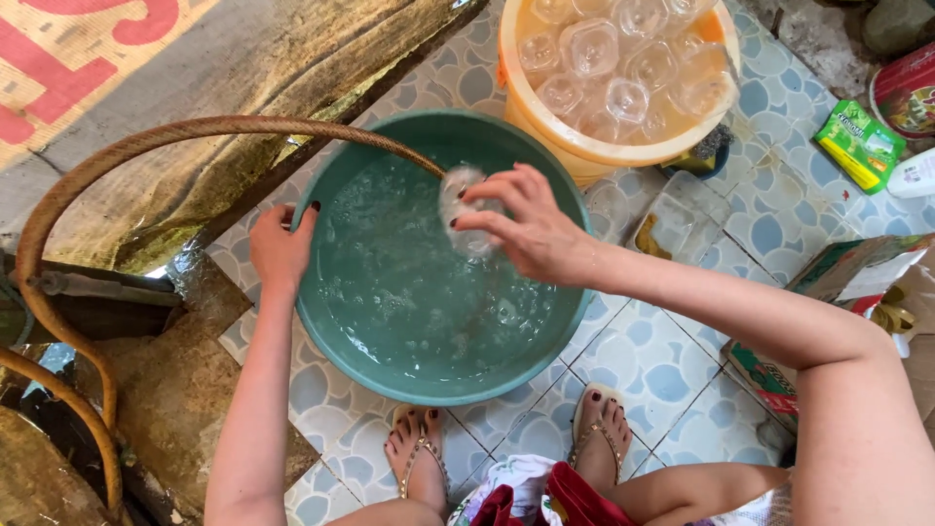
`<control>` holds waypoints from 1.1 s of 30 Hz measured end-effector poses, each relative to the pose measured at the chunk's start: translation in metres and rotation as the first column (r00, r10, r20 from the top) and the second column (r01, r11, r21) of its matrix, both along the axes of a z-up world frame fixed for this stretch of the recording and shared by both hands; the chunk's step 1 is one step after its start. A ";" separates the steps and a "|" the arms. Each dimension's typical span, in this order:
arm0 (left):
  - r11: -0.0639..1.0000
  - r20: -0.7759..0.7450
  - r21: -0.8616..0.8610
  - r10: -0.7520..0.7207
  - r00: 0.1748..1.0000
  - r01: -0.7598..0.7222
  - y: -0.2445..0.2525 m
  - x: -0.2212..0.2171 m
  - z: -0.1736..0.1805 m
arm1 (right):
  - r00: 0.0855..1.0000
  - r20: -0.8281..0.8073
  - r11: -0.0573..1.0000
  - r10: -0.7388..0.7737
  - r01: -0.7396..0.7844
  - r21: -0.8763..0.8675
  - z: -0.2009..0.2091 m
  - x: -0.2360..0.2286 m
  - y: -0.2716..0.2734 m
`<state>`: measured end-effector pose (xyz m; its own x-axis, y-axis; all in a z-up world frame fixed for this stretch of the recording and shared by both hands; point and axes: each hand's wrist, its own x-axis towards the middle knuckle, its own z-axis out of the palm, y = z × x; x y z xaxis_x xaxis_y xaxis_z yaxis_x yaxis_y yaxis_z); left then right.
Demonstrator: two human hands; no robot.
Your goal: Rinsing small plastic containers in a basin of water and transferring them to a larger bucket.
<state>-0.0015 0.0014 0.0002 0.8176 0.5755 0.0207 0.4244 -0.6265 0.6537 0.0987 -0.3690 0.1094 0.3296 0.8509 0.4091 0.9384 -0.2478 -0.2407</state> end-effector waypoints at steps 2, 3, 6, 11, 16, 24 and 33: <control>1.000 0.062 0.014 -0.027 0.998 0.026 0.002 -0.001 -0.005 | 0.990 0.141 0.990 -0.019 -0.001 0.138 0.001 0.008 -0.003; 1.000 0.063 0.014 -0.026 0.998 0.025 0.002 -0.001 -0.003 | 0.990 0.141 0.990 -0.018 -0.001 0.138 0.002 0.009 -0.005; 1.000 0.023 -0.026 -0.005 1.000 0.005 -0.002 0.000 0.004 | 0.982 0.173 0.983 -0.070 0.038 0.180 0.010 0.013 -0.012; 0.999 0.023 -0.039 0.036 0.999 -0.035 -0.002 0.001 0.002 | 0.983 -0.116 0.958 -0.141 0.165 0.233 0.065 0.026 -0.024; 0.999 -0.031 0.029 0.032 0.999 -0.032 0.002 0.006 -0.009 | 0.884 -0.329 0.895 -0.331 0.405 0.187 0.087 0.061 -0.038; 0.999 -0.042 0.002 0.041 0.998 -0.041 0.000 0.005 -0.006 | 0.888 -0.094 0.864 -0.451 0.460 0.204 0.066 0.107 -0.063; 0.999 -0.047 0.025 0.042 0.998 -0.041 0.003 0.007 -0.011 | 0.897 -0.065 0.872 -0.437 0.440 0.214 0.065 0.119 -0.070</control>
<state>0.0053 0.0045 -0.0104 0.7932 0.6090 -0.0032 0.4809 -0.6231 0.6169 0.2175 -0.4392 0.1745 0.6553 0.5077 0.5593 0.7415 -0.5733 -0.3485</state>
